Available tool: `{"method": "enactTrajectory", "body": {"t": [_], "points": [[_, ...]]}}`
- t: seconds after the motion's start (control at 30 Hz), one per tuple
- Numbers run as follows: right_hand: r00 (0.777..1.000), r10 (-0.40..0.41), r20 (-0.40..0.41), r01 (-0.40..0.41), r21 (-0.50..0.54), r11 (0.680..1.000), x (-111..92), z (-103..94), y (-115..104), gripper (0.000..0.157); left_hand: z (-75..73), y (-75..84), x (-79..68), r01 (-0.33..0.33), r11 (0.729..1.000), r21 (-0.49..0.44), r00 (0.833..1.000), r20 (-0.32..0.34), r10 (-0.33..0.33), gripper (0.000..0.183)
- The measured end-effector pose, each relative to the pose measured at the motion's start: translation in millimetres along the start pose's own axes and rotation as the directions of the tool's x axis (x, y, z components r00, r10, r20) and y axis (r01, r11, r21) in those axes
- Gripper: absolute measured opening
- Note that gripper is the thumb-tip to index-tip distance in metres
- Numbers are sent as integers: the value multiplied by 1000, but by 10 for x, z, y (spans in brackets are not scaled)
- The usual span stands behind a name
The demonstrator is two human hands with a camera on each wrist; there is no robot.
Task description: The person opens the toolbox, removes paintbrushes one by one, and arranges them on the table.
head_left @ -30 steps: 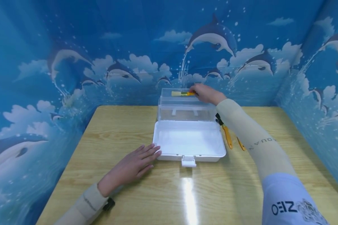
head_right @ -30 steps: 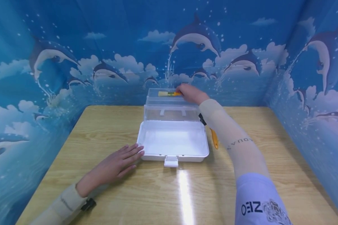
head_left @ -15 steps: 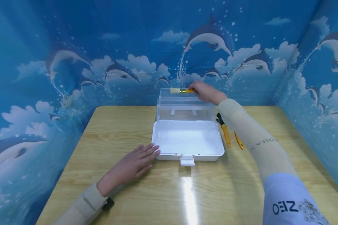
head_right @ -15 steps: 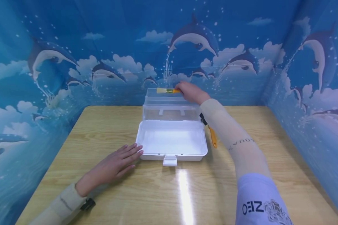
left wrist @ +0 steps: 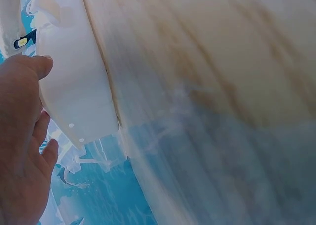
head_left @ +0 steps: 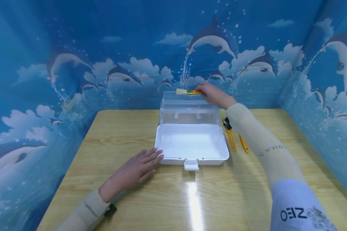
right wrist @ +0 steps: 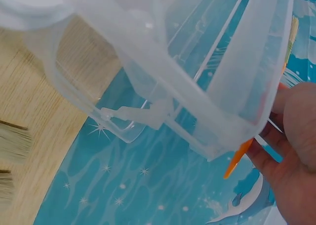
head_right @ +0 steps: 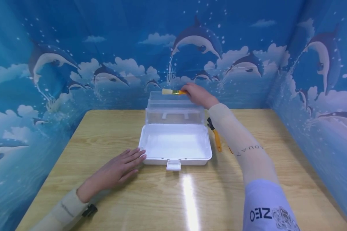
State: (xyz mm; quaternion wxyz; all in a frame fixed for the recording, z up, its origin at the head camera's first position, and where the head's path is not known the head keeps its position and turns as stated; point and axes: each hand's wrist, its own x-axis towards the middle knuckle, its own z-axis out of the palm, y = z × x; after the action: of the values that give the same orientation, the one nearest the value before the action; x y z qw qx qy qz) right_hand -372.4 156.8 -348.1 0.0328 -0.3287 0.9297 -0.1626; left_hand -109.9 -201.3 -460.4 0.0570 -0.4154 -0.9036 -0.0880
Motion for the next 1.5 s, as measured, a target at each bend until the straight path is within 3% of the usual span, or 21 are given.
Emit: {"method": "enactTrajectory", "body": {"t": [0.63,1.2,1.5], "points": [[998,13,-57,-10,54,998,-103,42,37,32,-8,17,-23,18,1000,2,1000,16,-18,58],[995,36,-97,-21,159,987,-362,8,83,35,-17,30,-15,34,999,-3,999,32,-34,58],[993,30,-117,-11,161,987,-438,40,123,36,-39,42,-8,40,999,-1,998,39,-40,57]]}}
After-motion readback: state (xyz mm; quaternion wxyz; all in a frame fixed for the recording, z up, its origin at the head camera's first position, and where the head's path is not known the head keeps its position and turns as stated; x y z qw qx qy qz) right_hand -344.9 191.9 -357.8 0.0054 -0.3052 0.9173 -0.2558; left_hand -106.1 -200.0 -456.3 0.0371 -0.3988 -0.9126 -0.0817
